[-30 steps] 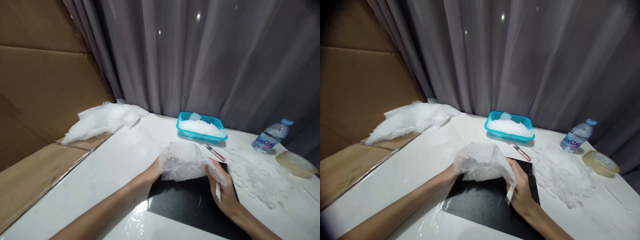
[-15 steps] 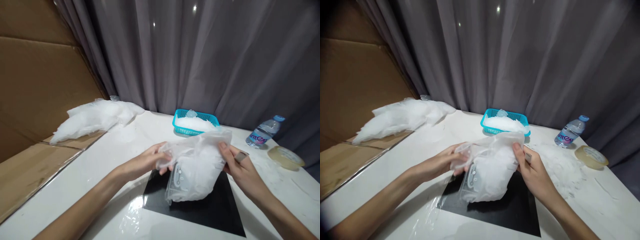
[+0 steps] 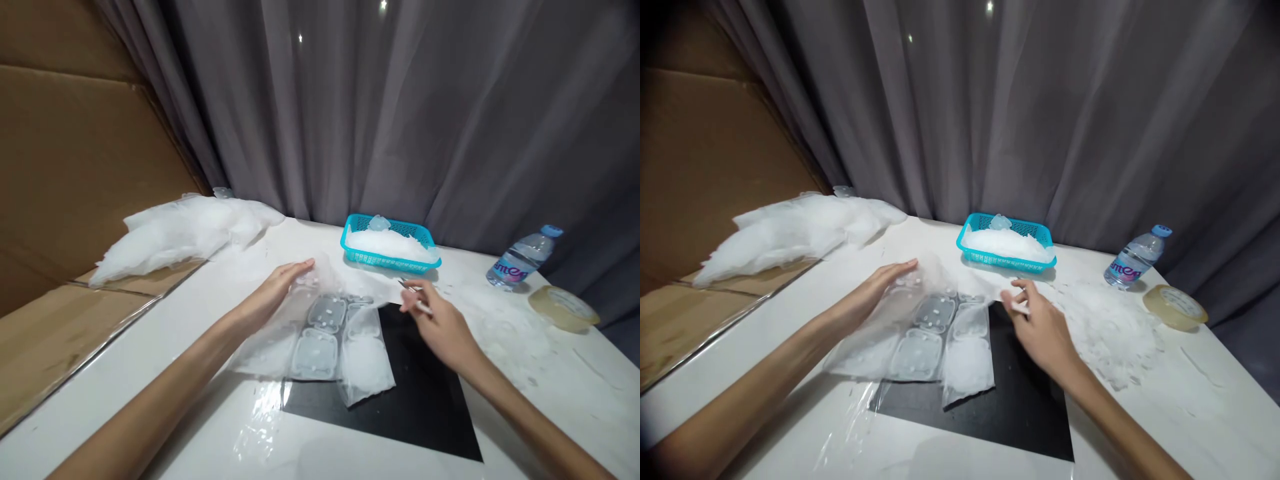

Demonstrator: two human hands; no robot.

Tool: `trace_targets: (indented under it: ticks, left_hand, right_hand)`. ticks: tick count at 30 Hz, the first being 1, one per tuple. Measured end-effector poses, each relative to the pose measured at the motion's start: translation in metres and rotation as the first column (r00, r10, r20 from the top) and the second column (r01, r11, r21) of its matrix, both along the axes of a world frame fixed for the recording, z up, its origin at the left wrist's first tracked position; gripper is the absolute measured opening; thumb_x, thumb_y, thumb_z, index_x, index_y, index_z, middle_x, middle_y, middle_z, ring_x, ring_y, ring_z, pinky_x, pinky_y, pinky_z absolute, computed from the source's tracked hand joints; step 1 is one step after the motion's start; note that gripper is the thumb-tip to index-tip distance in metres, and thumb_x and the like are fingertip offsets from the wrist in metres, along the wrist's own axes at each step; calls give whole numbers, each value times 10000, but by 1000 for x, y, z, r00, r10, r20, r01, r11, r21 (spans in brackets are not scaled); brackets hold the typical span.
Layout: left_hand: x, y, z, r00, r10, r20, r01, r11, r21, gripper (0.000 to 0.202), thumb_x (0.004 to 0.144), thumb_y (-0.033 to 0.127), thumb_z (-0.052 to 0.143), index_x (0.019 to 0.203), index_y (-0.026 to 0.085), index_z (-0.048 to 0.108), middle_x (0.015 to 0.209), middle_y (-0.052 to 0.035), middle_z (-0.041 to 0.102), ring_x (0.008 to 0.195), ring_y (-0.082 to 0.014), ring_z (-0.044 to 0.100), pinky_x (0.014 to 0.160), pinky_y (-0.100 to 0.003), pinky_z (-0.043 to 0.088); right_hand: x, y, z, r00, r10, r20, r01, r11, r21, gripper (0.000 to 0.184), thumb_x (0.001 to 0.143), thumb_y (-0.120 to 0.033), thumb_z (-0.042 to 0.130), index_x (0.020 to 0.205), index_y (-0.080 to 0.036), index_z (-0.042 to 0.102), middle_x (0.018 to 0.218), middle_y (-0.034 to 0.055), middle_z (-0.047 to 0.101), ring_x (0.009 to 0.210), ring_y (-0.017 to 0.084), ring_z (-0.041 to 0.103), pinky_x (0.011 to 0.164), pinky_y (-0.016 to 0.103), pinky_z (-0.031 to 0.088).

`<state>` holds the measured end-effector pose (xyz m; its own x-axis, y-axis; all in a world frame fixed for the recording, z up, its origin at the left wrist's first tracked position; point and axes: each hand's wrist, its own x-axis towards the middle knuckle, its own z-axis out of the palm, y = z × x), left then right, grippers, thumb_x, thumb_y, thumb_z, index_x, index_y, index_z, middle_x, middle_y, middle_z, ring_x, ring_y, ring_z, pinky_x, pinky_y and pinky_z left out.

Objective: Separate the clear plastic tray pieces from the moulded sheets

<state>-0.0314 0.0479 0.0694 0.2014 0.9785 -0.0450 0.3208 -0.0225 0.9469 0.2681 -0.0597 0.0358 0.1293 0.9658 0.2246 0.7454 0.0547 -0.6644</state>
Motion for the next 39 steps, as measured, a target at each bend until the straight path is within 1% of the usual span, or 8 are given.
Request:
trace_targets:
  ticks: [7, 10, 14, 22, 26, 30, 33, 39]
  left_hand:
    - [-14, 17, -20, 967, -196, -163, 198, 980, -9, 580, 834, 702, 692, 1060, 168, 704, 1065, -90, 747, 1025, -305, 655, 900, -348, 493]
    - [-16, 18, -28, 949, -227, -219, 241, 970, 40, 604, 746, 628, 813, 1114, 170, 677, 1043, -81, 737, 983, -307, 656, 865, -335, 480]
    - [-18, 23, -38, 946, -178, -270, 222, 964, 144, 581, 802, 570, 769, 1214, 182, 635, 929, -65, 710, 923, -304, 641, 857, -350, 442]
    - [-16, 21, -46, 922, -258, -288, 297, 950, 99, 535, 798, 592, 765, 1096, 157, 673, 824, -54, 713, 771, -247, 647, 697, -293, 459]
    - [-6, 8, -36, 890, -326, -318, 377, 920, 110, 432, 854, 576, 714, 1009, 173, 698, 843, -60, 693, 765, -234, 618, 712, -306, 446]
    - [-29, 16, -10, 876, -250, -413, 350, 918, 185, 509, 756, 517, 818, 1148, 216, 697, 1111, -111, 677, 1063, -321, 571, 945, -376, 404]
    - [-60, 32, 0, 783, -232, -577, 331, 941, 71, 583, 610, 535, 910, 1073, 224, 737, 1106, -118, 658, 1076, -360, 561, 930, -407, 405]
    - [-86, 45, -11, 764, -270, -586, 279, 957, -78, 567, 526, 438, 972, 981, 196, 734, 880, -17, 630, 801, -233, 567, 701, -297, 411]
  right_hand:
    - [-50, -30, -26, 881, 192, 433, -245, 967, 71, 628, 964, -614, 611, 1392, -160, 538, 1117, 148, 712, 1029, 337, 711, 785, 432, 589]
    - [-51, -32, -33, 851, 219, 478, -258, 966, 16, 421, 1002, -488, 615, 1258, -154, 601, 1074, 134, 697, 948, 309, 727, 700, 393, 585]
    - [-46, -30, -29, 840, 278, 465, -302, 953, -23, 152, 1054, -301, 540, 970, -203, 621, 1028, 83, 710, 946, 275, 715, 699, 349, 532]
    - [-10, -22, 23, 966, 237, 104, -223, 966, -132, 397, 1059, -464, 427, 760, -235, 551, 712, -11, 649, 671, 186, 625, 609, 282, 398]
    - [25, -25, 37, 929, 274, 247, -217, 948, -234, 251, 970, -420, 535, 794, -254, 605, 677, -14, 663, 629, 198, 620, 562, 276, 350]
    - [41, -29, 23, 852, 256, 456, -119, 944, -308, 107, 883, -345, 658, 959, -270, 658, 736, 3, 728, 629, 237, 674, 551, 285, 313]
    - [29, -30, 14, 815, 155, 558, -61, 981, -183, 130, 954, -348, 589, 1031, -248, 616, 867, 42, 762, 710, 271, 725, 574, 305, 343]
    - [-25, -32, -3, 803, 296, 517, -328, 944, -32, 210, 1079, -414, 473, 1132, -231, 561, 1066, 77, 708, 878, 264, 745, 679, 341, 509]
